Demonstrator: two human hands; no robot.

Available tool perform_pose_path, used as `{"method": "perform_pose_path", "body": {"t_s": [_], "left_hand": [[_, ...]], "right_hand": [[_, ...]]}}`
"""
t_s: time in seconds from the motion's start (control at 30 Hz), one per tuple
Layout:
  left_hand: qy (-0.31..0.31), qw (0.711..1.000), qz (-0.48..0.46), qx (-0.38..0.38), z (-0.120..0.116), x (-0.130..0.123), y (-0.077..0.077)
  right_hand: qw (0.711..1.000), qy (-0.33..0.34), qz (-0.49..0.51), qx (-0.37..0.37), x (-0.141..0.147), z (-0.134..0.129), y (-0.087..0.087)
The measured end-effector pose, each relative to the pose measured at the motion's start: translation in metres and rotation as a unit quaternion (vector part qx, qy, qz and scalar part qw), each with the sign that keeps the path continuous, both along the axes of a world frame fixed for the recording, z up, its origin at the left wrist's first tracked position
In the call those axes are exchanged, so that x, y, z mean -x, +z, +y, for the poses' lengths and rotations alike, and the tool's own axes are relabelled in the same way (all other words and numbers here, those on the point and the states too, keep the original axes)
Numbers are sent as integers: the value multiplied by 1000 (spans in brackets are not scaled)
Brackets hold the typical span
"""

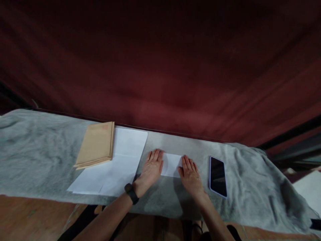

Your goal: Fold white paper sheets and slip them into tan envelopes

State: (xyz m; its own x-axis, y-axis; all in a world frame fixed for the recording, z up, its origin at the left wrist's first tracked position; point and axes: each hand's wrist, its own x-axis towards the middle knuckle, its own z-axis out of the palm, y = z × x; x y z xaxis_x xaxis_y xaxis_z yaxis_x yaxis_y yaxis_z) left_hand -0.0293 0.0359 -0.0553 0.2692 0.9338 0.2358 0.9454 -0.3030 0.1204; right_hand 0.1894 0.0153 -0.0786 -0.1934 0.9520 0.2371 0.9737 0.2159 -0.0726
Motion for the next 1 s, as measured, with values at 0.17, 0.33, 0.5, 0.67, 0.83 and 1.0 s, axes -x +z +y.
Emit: {"method": "perform_pose_path", "body": {"t_s": [0.17, 0.33, 0.5, 0.67, 0.83, 1.0], "left_hand": [[9, 1000, 8, -4, 7, -4, 7], [15, 1000, 1, 5, 11, -5, 10], [23, 998, -43, 27, 15, -1, 12], [34, 996, -73, 48, 19, 3, 18], [52, 982, -150, 104, 23, 5, 25], [97, 951, -240, 167, 29, 8, 23]], "right_hand": [[1000, -1, -3, 8, 1, 0, 2], [1000, -2, -9, 25, 2, 2, 4], [999, -9, -1, 35, 3, 3, 6], [999, -9, 2, 43, 3, 3, 10], [998, -13, -5, 63, 4, 3, 15], [998, -11, -6, 59, 3, 4, 13]]}}
